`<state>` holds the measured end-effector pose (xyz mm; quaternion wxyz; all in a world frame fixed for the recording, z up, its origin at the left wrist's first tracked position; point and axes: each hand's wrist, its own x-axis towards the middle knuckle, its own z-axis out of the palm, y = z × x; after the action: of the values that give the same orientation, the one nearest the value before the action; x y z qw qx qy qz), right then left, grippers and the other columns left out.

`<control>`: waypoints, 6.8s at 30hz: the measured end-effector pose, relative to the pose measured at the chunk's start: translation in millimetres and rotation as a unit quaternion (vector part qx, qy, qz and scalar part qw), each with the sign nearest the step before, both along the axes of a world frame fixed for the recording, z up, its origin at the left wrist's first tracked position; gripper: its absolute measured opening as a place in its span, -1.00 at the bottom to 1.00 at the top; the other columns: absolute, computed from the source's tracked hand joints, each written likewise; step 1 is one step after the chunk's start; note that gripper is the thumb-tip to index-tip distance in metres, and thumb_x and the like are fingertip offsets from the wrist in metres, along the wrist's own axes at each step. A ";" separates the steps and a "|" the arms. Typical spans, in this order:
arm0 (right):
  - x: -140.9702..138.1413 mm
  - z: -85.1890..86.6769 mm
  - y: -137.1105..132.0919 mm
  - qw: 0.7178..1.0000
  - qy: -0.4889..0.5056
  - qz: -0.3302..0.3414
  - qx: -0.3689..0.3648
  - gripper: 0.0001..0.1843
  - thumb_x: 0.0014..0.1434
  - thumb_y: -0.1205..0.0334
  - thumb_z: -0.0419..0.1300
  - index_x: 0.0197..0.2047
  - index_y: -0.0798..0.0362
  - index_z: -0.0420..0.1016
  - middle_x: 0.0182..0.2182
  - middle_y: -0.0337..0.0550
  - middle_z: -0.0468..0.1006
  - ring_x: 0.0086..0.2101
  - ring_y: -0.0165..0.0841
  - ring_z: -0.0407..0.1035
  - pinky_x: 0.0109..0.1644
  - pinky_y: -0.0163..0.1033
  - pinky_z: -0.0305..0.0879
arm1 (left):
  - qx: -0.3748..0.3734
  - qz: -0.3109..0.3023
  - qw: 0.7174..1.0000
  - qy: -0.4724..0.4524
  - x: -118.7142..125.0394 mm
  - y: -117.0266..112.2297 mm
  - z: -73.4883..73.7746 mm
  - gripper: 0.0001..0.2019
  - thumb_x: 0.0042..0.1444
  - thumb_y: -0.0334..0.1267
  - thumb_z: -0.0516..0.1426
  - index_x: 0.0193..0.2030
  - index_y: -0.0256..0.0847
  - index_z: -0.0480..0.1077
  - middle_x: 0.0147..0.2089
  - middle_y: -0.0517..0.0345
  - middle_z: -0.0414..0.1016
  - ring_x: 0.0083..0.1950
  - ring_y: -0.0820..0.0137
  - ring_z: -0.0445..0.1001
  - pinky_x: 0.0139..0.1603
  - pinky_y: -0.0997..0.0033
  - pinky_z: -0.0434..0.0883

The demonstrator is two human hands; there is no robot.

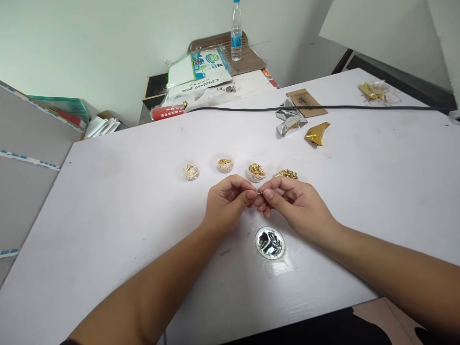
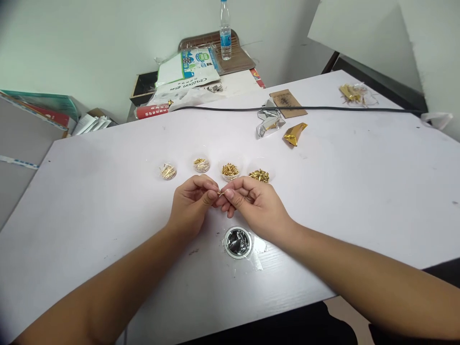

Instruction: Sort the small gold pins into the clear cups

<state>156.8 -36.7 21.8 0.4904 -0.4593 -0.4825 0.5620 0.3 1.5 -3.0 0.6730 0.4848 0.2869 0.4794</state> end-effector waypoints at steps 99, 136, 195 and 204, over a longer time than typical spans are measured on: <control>-13.6 -20.0 -7.4 0.996 0.019 -0.055 -0.064 -0.56 0.29 -0.14 0.12 -0.44 0.01 0.20 -0.59 -0.37 0.27 -0.56 -0.49 0.13 -0.50 -0.33 0.10 | 0.199 0.030 0.915 0.349 4.6 -12.1 7.6 -0.75 0.36 -0.18 -0.01 -0.37 -0.16 0.22 -0.48 0.23 0.50 -0.46 0.47 0.44 -0.38 0.46 0.35; -14.1 -20.7 -4.7 0.988 0.097 -0.047 -0.115 -0.59 0.31 -0.02 0.14 -0.47 0.04 0.22 -0.62 -0.37 0.26 -0.56 -0.50 0.13 -0.48 -0.34 0.08 | 0.186 0.022 0.913 0.364 2.7 -12.8 2.3 -0.74 0.36 -0.11 -0.01 -0.34 -0.15 0.23 -0.43 0.14 0.51 -0.39 0.39 0.47 -0.33 0.38 0.41; -22.1 -14.7 -6.9 0.988 0.040 -0.097 -0.114 -0.56 0.22 -0.09 0.20 -0.48 0.00 0.15 -0.60 -0.36 0.19 -0.59 -0.50 0.04 -0.56 -0.34 0.01 | 0.223 0.054 0.887 0.400 11.1 -14.2 7.8 -0.70 0.33 -0.24 -0.02 -0.46 -0.16 0.08 -0.51 0.25 0.29 -0.49 0.49 0.24 -0.46 0.45 0.21; -24.4 -15.5 -8.1 0.984 0.066 -0.105 -0.127 -0.56 0.21 -0.08 0.23 -0.48 -0.01 0.15 -0.59 -0.36 0.16 -0.58 -0.48 0.01 -0.57 -0.33 0.00 | 0.275 0.078 0.869 0.405 13.3 -14.3 7.1 -0.70 0.34 -0.29 -0.02 -0.45 -0.15 0.05 -0.50 0.26 0.24 -0.50 0.50 0.18 -0.48 0.45 0.17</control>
<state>132.4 -44.8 6.3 0.5151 -0.5278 -0.3231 0.5930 13.7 -12.7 4.2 0.2977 0.7779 0.4276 0.3514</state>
